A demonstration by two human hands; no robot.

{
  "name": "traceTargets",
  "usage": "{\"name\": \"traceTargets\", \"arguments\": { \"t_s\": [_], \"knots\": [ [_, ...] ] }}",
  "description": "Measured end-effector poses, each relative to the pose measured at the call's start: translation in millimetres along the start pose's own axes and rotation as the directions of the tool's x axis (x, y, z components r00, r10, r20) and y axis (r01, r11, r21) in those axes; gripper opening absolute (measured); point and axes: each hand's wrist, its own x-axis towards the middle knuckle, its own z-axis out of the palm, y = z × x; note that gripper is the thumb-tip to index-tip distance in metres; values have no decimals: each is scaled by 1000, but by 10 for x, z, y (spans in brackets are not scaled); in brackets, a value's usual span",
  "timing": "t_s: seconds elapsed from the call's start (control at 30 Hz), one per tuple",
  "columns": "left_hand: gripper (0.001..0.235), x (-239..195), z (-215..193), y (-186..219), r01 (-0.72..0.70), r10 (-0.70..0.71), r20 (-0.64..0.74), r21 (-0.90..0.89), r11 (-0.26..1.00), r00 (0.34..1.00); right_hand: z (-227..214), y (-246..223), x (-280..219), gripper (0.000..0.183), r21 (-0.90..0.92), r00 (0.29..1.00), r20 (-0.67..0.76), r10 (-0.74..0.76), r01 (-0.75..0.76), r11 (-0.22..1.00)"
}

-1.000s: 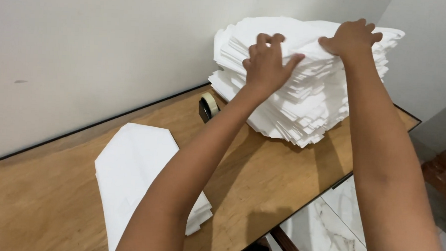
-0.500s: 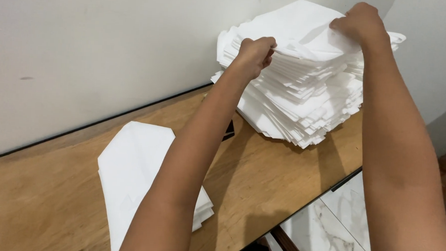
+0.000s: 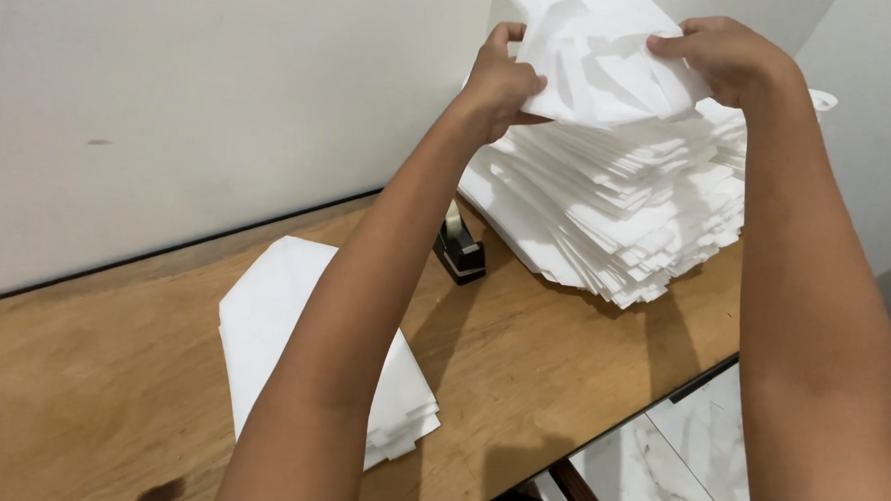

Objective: Folding and stacking white non-woven fabric bags on a wooden workbench.

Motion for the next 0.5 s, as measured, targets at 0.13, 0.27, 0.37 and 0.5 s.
{"name": "traceTargets", "arguments": {
  "t_s": [0.13,0.27,0.37,0.5],
  "knots": [
    [46,30,-272,58,-126,126,5,44,991,992,126,-166,-211,63,-5,996,-21,86,-86,996],
    [36,-83,-609,94,-348,341,95,74,935,935,186,3,86,35,310,993,55,-102,80,947],
    [34,-337,-831,181,-405,391,129,117,907,912,316,-11,93,47,409,933,134,-334,255,876],
    [80,-789,-1083,145,-510,499,106,133,850,860,677,-168,-149,61,417,872,125,-473,386,823]
  ]
}}
